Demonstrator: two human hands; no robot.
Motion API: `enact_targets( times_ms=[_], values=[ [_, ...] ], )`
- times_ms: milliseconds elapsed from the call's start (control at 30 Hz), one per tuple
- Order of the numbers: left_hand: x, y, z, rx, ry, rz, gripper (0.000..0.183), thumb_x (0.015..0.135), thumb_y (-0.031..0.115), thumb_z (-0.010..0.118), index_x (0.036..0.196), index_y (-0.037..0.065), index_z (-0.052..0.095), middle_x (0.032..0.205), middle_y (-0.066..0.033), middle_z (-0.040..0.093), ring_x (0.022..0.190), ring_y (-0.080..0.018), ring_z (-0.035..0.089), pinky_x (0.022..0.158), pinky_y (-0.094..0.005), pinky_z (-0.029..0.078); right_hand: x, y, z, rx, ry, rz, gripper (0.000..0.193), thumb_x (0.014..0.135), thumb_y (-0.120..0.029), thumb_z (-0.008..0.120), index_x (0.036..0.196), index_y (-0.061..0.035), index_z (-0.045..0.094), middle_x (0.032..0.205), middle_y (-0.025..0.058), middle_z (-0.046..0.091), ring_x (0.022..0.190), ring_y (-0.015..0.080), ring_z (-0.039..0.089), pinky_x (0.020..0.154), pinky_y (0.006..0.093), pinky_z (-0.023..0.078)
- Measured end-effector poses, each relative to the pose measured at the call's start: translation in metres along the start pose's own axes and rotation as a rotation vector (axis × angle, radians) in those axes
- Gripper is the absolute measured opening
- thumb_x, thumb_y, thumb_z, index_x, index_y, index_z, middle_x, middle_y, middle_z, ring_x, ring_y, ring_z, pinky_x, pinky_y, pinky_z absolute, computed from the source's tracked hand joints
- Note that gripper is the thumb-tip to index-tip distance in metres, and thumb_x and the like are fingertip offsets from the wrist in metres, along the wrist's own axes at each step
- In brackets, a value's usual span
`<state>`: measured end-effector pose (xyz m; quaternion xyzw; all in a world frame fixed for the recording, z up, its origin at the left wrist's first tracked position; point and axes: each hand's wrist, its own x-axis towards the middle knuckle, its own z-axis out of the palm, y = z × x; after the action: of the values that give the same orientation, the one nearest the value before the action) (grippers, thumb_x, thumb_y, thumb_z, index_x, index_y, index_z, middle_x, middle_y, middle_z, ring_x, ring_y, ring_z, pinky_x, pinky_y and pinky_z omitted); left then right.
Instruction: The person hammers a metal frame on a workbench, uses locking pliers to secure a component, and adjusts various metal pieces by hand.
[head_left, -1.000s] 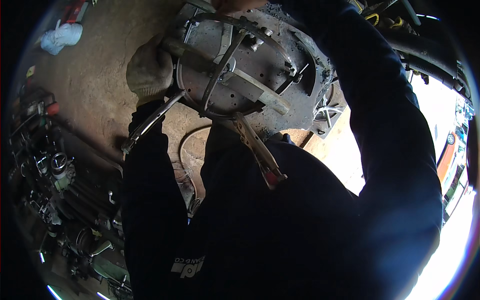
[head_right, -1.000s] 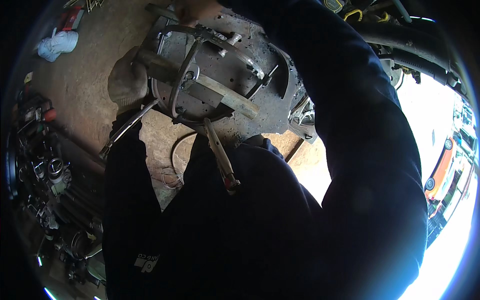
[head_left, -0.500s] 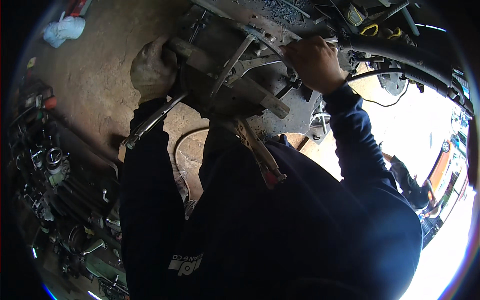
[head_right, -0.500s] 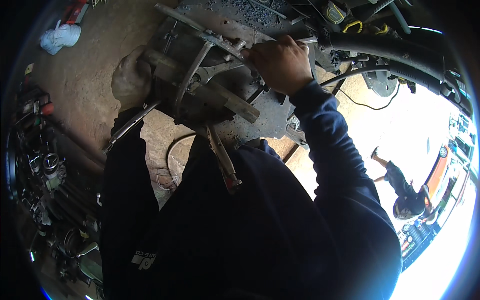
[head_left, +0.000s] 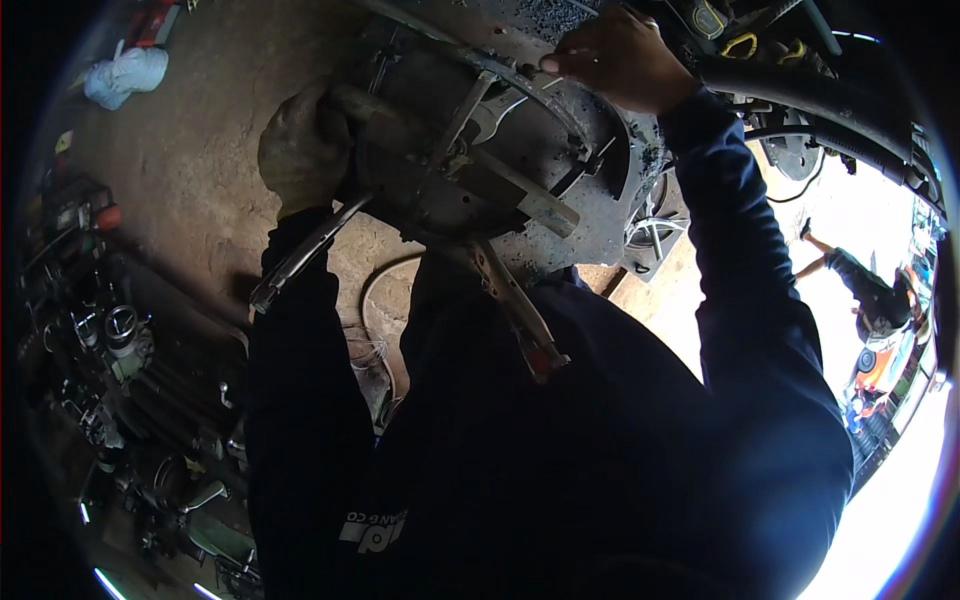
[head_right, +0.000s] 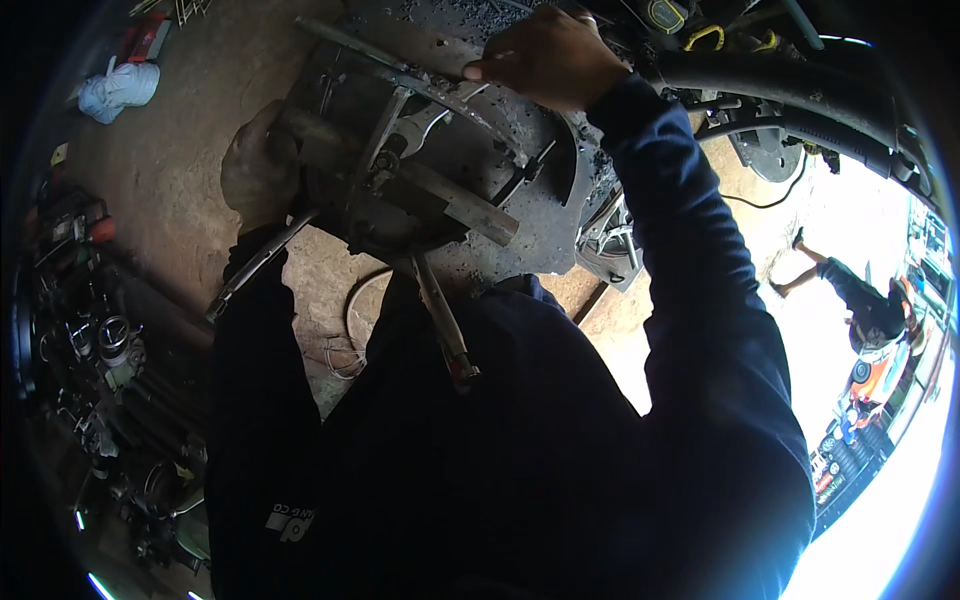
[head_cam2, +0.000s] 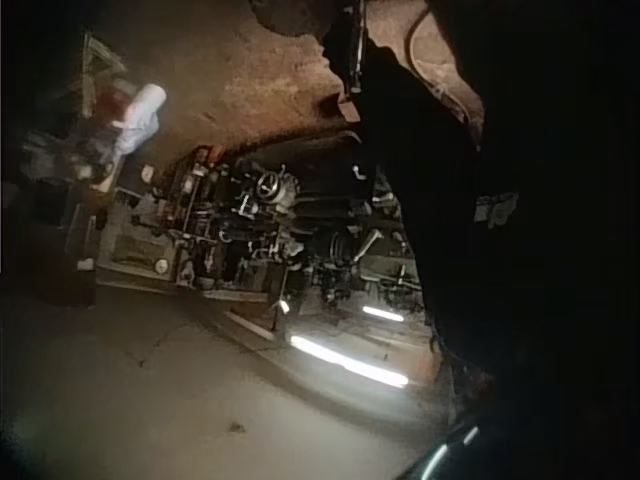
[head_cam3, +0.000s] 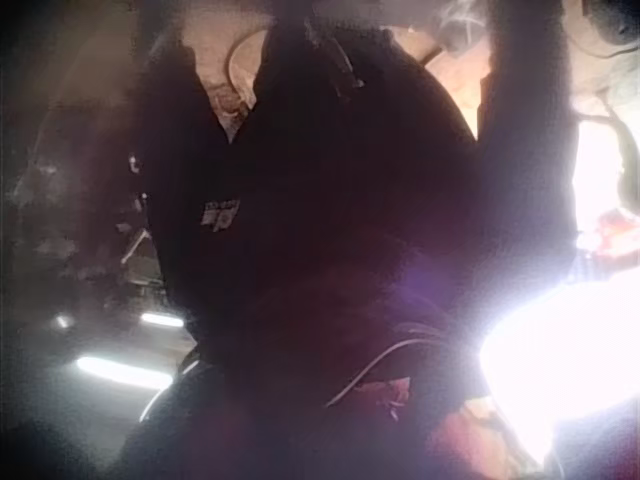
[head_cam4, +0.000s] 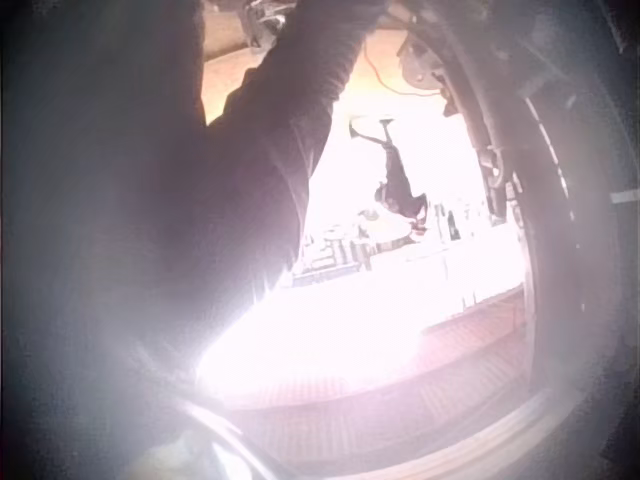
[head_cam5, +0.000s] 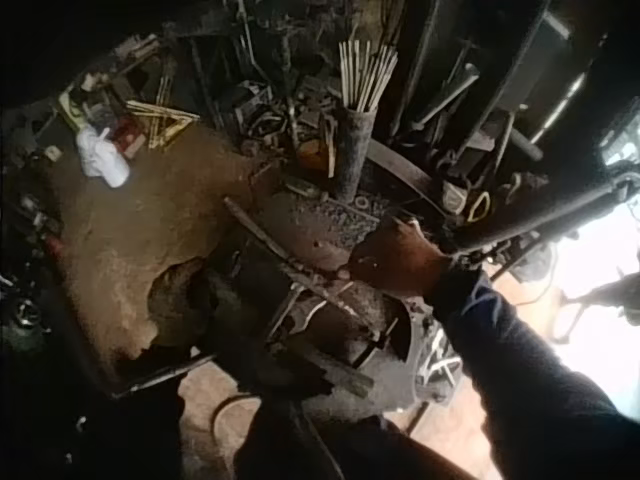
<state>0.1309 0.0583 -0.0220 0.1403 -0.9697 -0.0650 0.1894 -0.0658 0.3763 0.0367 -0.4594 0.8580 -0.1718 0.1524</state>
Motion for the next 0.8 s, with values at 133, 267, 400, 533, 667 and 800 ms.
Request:
enact_targets(
  times_ms=[133,267,400,533,667,800],
  values=[
    [0.002,0.007,-0.008,0.02,-0.054,-0.051,0.03,0.088,0.024,0.063,0.117,0.023,0.07,0.101,-0.011,0.074,0.091,-0.0335,0.072,0.079,-0.0451,0.058,0.02,-0.013,-0.016,-0.127,-0.061,-0.114,0.035,0.094,-0.045,0.064,0.091,-0.0124,0.078,0.094,0.0094,0.074,0.088,0.0295,0.068,0.08,0.0464,0.052],
    [0.0,0.006,-0.01,-0.001,-0.09,-0.109,0.03,0.089,0.026,0.062,0.117,0.023,0.071,0.103,-0.0121,0.073,0.095,-0.0343,0.071,0.082,-0.0457,0.056,0.06,0.008,0.006,-0.44,0.052,-0.554,0.035,0.097,-0.041,0.063,0.087,-0.0104,0.078,0.089,0.0081,0.074,0.085,0.027,0.068,0.08,0.043,0.052],
    [0.014,0.02,-0.008,-0.056,-0.167,-0.143,0.032,0.09,0.027,0.06,0.119,0.022,0.073,0.109,-0.0145,0.073,0.101,-0.0346,0.069,0.087,-0.0448,0.054,0.132,0.058,0.033,0.003,-0.103,-0.666,0.032,0.099,-0.034,0.059,0.09,-0.0087,0.076,0.087,0.0066,0.071,0.082,0.0263,0.065,0.08,0.0429,0.052],
    [-0.003,-0.004,-0.001,-0.093,-0.009,-0.062,0.032,0.091,0.028,0.06,0.118,0.018,0.073,0.106,-0.0145,0.073,0.099,-0.034,0.07,0.087,-0.0437,0.055,0.142,-0.021,0.008,-0.604,-0.255,-0.678,0.031,0.1,-0.032,0.057,0.097,-0.0085,0.076,0.092,0.0094,0.07,0.087,0.0268,0.067,0.08,0.0417,0.054],
    [0.001,0.004,-0.003,-0.07,-0.022,-0.063,0.031,0.089,0.025,0.06,0.116,0.018,0.073,0.103,-0.0134,0.073,0.096,-0.0343,0.07,0.085,-0.0442,0.056,0.117,-0.03,0.005,-0.738,-0.288,-0.645,0.035,0.099,-0.038,0.058,0.1,-0.0067,0.074,0.092,0.0118,0.068,0.091,0.0291,0.065,0.083,0.0432,0.051],
    [-0.002,-0.002,0.004,-0.117,0.057,-0.004,0.033,0.086,0.023,0.059,0.116,0.021,0.072,0.101,-0.0122,0.074,0.092,-0.0343,0.071,0.082,-0.0459,0.056,0.098,-0.018,0.005,-0.325,0.035,-0.744,0.039,0.094,-0.045,0.063,0.097,-0.0062,0.072,0.092,0.0131,0.067,0.093,0.0327,0.063,0.085,0.0464,0.049]
  ],
)
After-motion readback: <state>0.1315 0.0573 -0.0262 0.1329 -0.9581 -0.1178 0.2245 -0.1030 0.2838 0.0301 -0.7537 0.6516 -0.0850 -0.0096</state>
